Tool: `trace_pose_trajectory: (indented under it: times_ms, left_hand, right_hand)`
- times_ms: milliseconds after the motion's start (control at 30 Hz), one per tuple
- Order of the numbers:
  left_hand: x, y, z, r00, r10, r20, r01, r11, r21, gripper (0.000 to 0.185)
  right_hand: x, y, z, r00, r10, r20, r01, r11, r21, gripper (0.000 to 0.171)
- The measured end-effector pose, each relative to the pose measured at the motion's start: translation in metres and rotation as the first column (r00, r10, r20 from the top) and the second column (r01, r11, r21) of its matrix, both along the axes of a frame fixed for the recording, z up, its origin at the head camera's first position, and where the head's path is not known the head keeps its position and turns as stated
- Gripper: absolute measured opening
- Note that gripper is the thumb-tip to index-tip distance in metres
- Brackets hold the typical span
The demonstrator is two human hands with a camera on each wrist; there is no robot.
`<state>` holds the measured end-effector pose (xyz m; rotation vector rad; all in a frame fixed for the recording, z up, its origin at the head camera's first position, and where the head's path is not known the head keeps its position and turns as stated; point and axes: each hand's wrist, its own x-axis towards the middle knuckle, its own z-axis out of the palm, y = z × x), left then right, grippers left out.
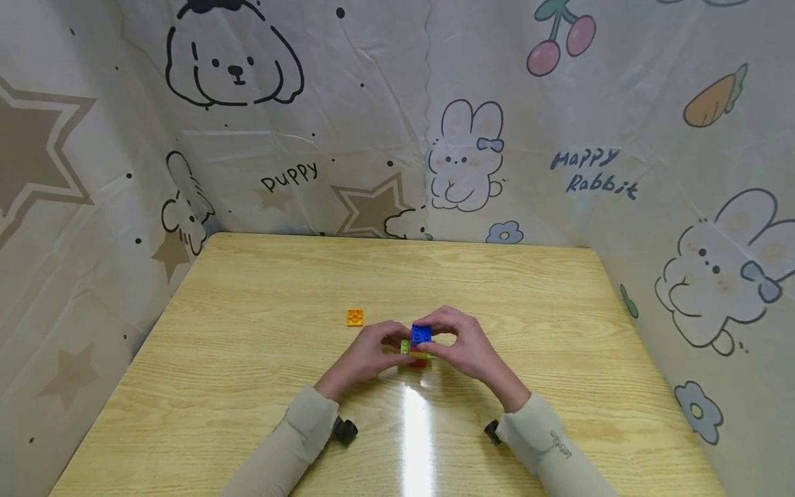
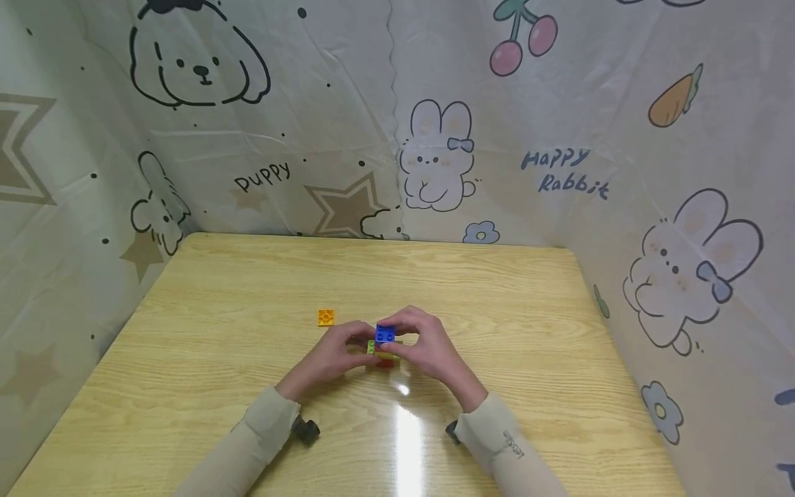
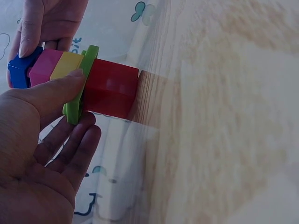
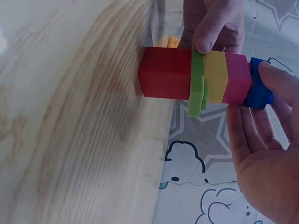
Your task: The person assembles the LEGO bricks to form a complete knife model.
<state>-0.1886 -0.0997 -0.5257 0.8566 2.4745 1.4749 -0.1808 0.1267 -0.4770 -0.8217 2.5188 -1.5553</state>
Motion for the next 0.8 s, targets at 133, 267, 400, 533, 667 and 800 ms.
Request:
trace_pose_trajectory:
  times_ms: [133,267,400,533,667,800]
  left_hand:
    - [0.0005,0.0004,0.0016,1.0,0.006,-0.001,-0.006,1.0,-0.008,0.03]
    - [0.0008,0.0009,0.0028,1.0,0.007,0.001,-0.007,1.0,-0.013,0.029]
    - [0.0004,0.0014,0.0044,1.0,0.014,0.004,-0.014,1.0,-0.014,0.029]
    - [0.0002,0.0025,0.0049,1.0,0.012,-0.004,-0.012,1.0,-0.014,0.028]
    - [0.0006,0.0028,0.0046,1.0,0.013,-0.001,-0.013,1.0,-0.02,0.026]
    - [0.0005,0.0025,0.0036,1.0,0.021,0.005,-0.021,1.0,-0.023,0.025]
  right_hand:
    - [0.0005,-0.0001,0.0014,1.0,-0.003,-0.021,0.003,1.0,0.008,0.032]
    - [0.0009,0.0004,0.0011,0.999,-0.002,-0.038,0.003,1.0,0.016,0.032]
    - [0.0004,0.0009,0.0022,0.999,-0.01,-0.04,0.011,0.999,0.033,0.032]
    - [0.0,0.0012,0.0043,0.999,-0.008,-0.044,0.01,0.999,0.044,0.031]
    - [-0.0005,0.0006,0.0046,0.999,0.008,-0.046,-0.007,0.999,0.041,0.031]
    - [-0.0013,0.0005,0.0015,0.999,0.01,-0.035,-0.008,0.999,0.036,0.031]
